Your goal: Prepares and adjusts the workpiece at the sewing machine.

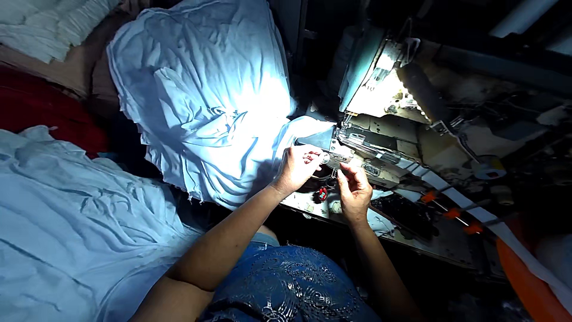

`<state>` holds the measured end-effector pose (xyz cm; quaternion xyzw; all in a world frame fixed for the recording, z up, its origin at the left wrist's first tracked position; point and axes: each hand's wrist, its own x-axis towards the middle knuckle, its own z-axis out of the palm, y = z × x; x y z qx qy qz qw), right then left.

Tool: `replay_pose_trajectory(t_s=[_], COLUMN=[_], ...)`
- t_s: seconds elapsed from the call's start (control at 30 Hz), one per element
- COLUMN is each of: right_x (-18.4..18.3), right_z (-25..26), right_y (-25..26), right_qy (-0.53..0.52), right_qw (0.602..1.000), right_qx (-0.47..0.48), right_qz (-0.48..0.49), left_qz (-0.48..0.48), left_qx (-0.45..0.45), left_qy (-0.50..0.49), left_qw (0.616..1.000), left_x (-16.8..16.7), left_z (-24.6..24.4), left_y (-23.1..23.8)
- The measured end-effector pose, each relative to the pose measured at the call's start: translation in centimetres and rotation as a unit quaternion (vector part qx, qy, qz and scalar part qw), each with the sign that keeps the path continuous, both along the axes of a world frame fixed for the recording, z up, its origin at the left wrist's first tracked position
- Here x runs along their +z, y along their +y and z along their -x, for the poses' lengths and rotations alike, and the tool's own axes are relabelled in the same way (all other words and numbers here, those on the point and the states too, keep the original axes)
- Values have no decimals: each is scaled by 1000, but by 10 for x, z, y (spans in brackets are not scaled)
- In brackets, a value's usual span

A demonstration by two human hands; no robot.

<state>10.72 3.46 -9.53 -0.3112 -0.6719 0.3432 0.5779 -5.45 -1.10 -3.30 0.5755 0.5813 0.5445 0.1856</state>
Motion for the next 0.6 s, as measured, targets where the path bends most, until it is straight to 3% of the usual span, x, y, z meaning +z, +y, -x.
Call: replay_pose_trajectory(t_s=[0.27, 0.6], right_x=[-43, -45], right_z=[1, 4], right_y=[-1, -3], right_qy=[-17, -21], right_qw=[999, 999], right_qx=[49, 29], right_qz=[12, 21], left_qz=[54, 121], left_qx=[-23, -17], left_qy=[-76, -184], left_qw=[995, 975], left_x=[2, 19], left_z=[7, 6], left_y=[11, 12])
